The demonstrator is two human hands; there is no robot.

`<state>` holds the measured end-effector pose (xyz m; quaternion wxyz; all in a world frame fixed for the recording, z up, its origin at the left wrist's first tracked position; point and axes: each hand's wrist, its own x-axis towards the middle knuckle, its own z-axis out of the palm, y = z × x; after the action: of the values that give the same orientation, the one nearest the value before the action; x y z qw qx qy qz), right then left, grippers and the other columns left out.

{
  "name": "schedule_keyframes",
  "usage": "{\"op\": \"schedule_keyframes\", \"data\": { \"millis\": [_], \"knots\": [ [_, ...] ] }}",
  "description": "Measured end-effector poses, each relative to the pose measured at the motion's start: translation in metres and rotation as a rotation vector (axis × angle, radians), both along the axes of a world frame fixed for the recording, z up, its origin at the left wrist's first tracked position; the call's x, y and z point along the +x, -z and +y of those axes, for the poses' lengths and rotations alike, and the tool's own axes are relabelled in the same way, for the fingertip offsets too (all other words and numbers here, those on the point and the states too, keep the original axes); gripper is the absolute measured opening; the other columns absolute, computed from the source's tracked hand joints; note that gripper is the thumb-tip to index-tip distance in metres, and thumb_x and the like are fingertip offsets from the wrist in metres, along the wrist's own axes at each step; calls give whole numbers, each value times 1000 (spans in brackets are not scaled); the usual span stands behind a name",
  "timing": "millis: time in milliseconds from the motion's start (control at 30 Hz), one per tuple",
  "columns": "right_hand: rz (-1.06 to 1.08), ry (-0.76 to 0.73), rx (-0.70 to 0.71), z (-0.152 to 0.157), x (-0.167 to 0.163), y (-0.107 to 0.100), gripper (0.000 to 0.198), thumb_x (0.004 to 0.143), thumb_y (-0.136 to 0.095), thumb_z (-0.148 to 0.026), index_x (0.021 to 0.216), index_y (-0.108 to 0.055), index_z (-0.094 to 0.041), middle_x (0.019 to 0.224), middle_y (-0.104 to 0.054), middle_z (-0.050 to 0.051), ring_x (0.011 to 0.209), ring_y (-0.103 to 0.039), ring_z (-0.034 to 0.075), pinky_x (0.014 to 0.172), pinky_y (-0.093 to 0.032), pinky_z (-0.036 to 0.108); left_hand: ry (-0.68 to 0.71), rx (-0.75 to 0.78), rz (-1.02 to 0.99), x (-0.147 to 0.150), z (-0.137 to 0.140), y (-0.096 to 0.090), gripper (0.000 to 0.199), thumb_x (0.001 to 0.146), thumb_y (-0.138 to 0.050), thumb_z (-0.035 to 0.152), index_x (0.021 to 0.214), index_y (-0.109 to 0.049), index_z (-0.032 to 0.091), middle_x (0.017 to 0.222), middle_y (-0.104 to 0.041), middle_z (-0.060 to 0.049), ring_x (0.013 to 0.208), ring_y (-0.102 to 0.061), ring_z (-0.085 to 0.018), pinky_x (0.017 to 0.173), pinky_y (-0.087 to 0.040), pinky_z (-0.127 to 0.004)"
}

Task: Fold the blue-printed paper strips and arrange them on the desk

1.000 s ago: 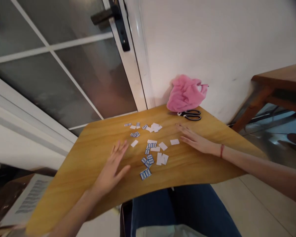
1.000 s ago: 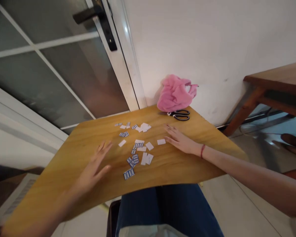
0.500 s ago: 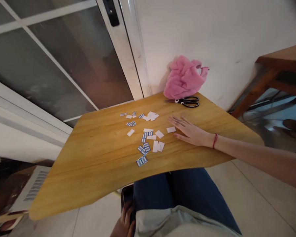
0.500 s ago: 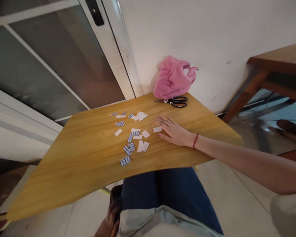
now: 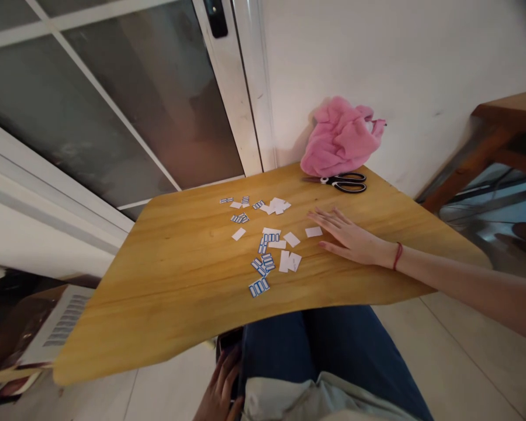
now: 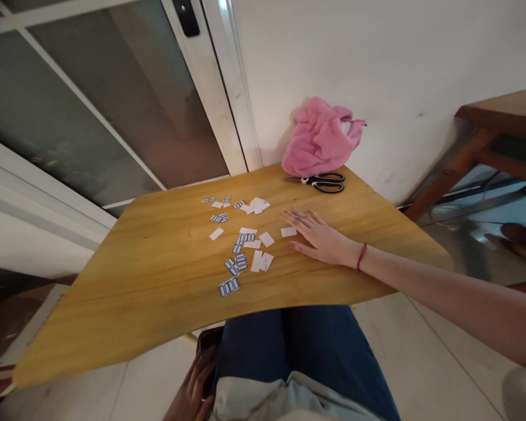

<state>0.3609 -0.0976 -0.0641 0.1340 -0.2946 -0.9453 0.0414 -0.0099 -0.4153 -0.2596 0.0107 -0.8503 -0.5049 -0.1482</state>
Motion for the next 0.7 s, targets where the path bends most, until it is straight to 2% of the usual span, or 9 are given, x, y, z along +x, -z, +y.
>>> {"op": "schedule_keyframes", "data": {
  "millis": [100,167,200,267,333,433,533,600,700],
  "knots": [
    [-37,-25,22,1,-3,3,74,93,-34,-52,151,0,-21,155,-15,8,144,-8,24,116,-12,55,232,78,-79,24,11,-50,59,92,-43,25,147,-21,24,122,-62,-11,122,-53,-19,93,-51,-29],
    [-57,-41,27,3,-10,6,81,89,-37,-59,151,-1,-20,155,-13,10,144,-5,26,116,-12,55,202,162,-157,40,29,-93,58,91,-47,28,145,-27,18,119,-64,-10,123,-51,-16,95,-50,-23],
    [-63,-46,26,5,-15,7,85,87,-38,-63,151,-3,-19,155,-13,12,144,-4,27,116,-12,55,213,196,-144,47,42,-115,63,89,-51,29,146,-25,21,126,-60,-10,129,-46,-18,99,-48,-28],
    [-68,-50,15,11,-28,11,90,83,-38,-69,151,-7,-17,154,-12,14,144,-4,29,115,-12,55,80,291,-107,56,77,-153,83,81,-63,23,147,-14,31,145,-41,-9,139,-27,-29,107,-35,-53],
    [-59,-34,1,19,-43,13,92,82,-35,-72,150,-9,-15,154,-11,16,144,-4,30,115,-11,55,-71,228,-47,59,119,-178,92,77,-67,43,148,-12,24,153,-23,-15,142,-12,-37,108,-25,-63],
    [-42,29,-31,36,-66,15,93,83,-29,-73,150,-7,-13,154,-7,18,143,-2,31,114,-9,56,-138,18,57,55,177,-189,97,74,-55,67,147,-17,16,155,-13,-18,142,-5,-38,110,-19,-62],
    [-9,73,-72,54,-87,17,90,85,-25,-72,151,-6,-14,154,-6,17,144,-1,31,113,-9,57,-186,-76,101,43,225,-185,97,75,-49,71,149,-14,19,156,-10,-16,143,0,-34,113,-9,-59],
    [16,85,-89,65,-100,17,89,85,-24,-71,150,-7,-13,154,-8,17,144,-2,31,114,-8,57,-240,-87,91,32,254,-183,99,73,-48,73,149,-15,19,156,-6,-16,143,4,-34,113,-4,-59],
    [54,97,-129,81,-119,17,87,86,-23,-70,150,-9,-14,154,-9,16,144,-5,30,114,-5,57,-368,-110,19,11,299,-185,98,75,-46,73,149,-13,20,156,-2,-17,143,6,-35,112,-3,-60]
  ]
}}
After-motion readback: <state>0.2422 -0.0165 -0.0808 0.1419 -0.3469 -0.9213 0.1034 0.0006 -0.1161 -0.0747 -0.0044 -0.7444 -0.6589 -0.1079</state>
